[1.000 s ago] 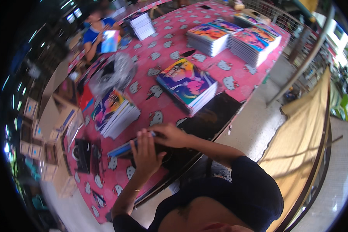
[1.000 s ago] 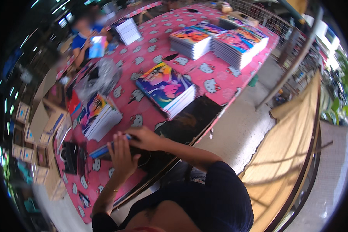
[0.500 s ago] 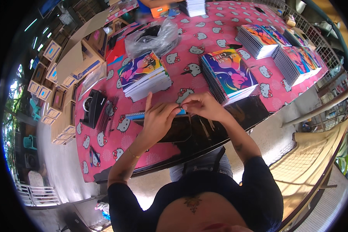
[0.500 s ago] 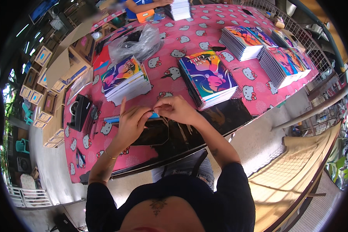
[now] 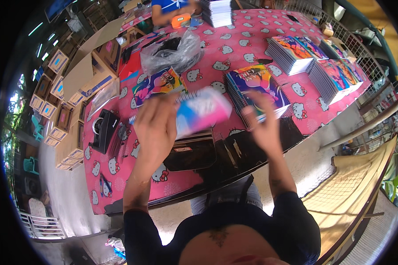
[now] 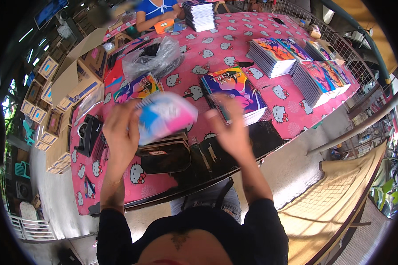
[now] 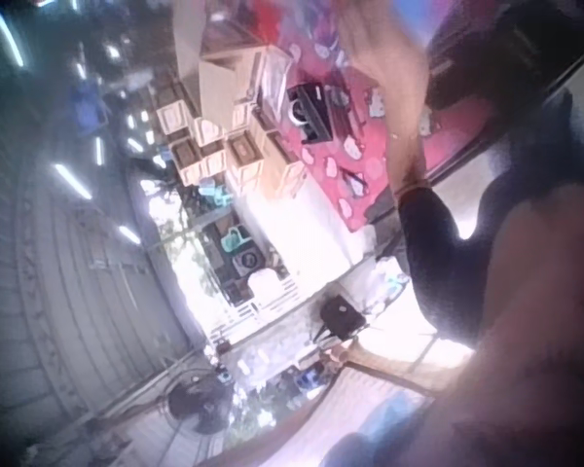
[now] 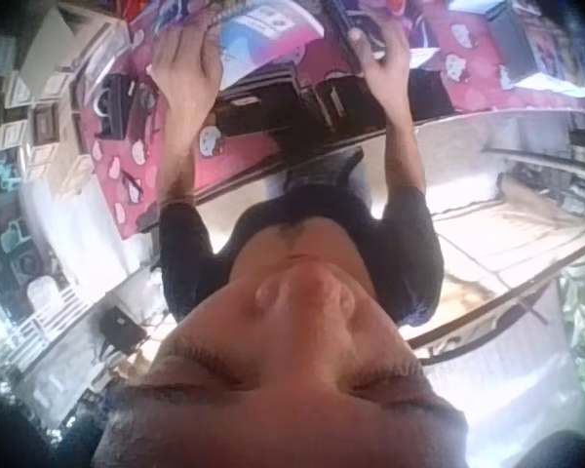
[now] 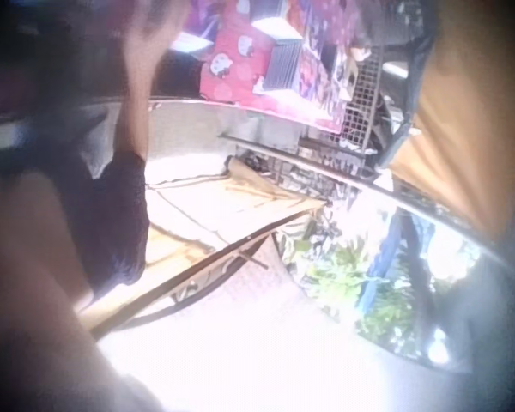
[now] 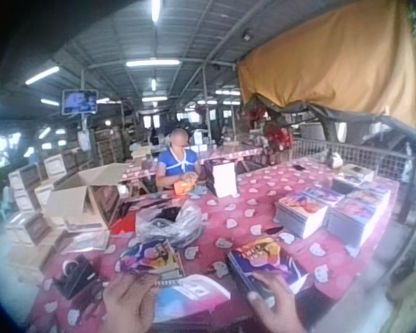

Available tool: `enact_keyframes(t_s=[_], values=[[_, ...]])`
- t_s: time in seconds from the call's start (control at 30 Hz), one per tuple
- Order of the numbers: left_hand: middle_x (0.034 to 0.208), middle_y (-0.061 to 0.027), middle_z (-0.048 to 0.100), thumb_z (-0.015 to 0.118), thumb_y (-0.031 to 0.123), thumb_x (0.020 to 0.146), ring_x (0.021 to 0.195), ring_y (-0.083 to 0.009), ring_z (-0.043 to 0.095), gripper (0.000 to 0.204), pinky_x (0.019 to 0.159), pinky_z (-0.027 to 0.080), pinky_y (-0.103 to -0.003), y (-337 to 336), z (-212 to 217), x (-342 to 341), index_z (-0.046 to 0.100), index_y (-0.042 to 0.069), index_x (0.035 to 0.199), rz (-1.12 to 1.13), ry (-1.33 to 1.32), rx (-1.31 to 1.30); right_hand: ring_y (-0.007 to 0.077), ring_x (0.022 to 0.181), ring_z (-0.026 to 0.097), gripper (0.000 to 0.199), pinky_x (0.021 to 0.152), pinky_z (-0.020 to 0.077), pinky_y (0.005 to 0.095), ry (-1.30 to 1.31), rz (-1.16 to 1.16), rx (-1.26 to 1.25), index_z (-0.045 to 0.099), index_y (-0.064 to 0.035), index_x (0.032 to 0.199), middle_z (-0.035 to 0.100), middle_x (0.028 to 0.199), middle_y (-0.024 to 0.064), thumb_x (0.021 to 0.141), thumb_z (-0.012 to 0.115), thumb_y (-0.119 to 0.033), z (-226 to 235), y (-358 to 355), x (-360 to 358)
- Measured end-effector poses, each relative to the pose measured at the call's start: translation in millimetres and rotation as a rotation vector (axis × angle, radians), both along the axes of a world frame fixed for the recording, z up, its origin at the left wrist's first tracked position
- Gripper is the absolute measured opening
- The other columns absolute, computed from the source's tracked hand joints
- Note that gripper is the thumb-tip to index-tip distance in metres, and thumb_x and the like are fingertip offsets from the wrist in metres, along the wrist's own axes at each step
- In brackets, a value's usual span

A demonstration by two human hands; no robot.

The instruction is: The person assembles spiral-bound notepads by aligning paper stacks, inserting back covers, and organizing the completed items on a table.

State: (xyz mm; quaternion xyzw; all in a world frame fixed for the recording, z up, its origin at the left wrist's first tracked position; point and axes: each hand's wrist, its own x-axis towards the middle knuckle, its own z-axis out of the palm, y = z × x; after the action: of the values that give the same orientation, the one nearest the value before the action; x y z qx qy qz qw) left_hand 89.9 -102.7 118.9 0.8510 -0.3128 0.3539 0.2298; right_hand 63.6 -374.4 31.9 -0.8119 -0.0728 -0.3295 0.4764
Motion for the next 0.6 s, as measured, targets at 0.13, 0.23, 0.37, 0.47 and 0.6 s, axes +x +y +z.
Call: enact_keyframes(t_s=[0.13, 0.23, 0.37, 0.47, 0.6], values=[[0.112, -0.0127, 0.070, 0.065, -0.001, 0.086, 0.098, -0.0283, 0.067, 0.032, 0.088, 0.051, -0.045, -70, -12, 60, 0.067, 0.001, 0.118, -0.476, -0.312, -0.231, 0.0302, 0.128, 0.055, 0.054, 0.108, 0.0418, 0.0393, -0.022, -0.323, -0.197, 0.057, -0.0012, 0.138, 0.062, 0.134, 0.0168, 0.091, 0.074, -0.022, -34, -121, 7], [0.127, -0.0115, 0.069, 0.062, 0.002, 0.093, 0.122, -0.0275, 0.063, 0.030, 0.109, 0.044, -0.043, -121, -64, 101, 0.069, 0.005, 0.121, -0.689, -0.012, -0.042, 0.0222, 0.123, 0.058, 0.051, 0.106, 0.0428, 0.0330, 0.276, -0.002, 0.273, 0.056, 0.0019, 0.140, 0.065, 0.132, 0.0141, 0.097, 0.070, -0.021, -82, -176, 19], [0.136, -0.0094, 0.064, 0.061, 0.002, 0.093, 0.131, -0.0261, 0.057, 0.032, 0.115, 0.040, -0.044, -140, -118, 127, 0.069, 0.006, 0.124, -0.802, 0.215, 0.192, 0.0157, 0.121, 0.057, 0.051, 0.106, 0.0411, 0.0298, 0.333, 0.021, 0.340, 0.051, 0.0009, 0.145, 0.063, 0.135, 0.0106, 0.102, 0.063, -0.023, -83, -172, 16], [0.137, -0.0097, 0.064, 0.059, 0.001, 0.093, 0.132, -0.0259, 0.056, 0.035, 0.116, 0.039, -0.043, -140, -120, 123, 0.068, 0.006, 0.126, -0.824, 0.266, 0.218, 0.0155, 0.124, 0.054, 0.053, 0.108, 0.0397, 0.0301, 0.333, 0.081, 0.337, 0.048, 0.0014, 0.147, 0.058, 0.142, 0.0104, 0.102, 0.062, -0.023, -83, -175, 13], [0.142, -0.0098, 0.059, 0.061, 0.005, 0.091, 0.138, -0.0258, 0.050, 0.037, 0.119, 0.034, -0.046, -141, -114, 118, 0.067, 0.008, 0.128, -0.798, 0.294, 0.247, 0.0175, 0.131, 0.050, 0.054, 0.111, 0.0370, 0.0317, 0.331, 0.100, 0.301, 0.046, 0.0013, 0.149, 0.054, 0.147, 0.0111, 0.103, 0.060, -0.023, -85, -175, 15]])
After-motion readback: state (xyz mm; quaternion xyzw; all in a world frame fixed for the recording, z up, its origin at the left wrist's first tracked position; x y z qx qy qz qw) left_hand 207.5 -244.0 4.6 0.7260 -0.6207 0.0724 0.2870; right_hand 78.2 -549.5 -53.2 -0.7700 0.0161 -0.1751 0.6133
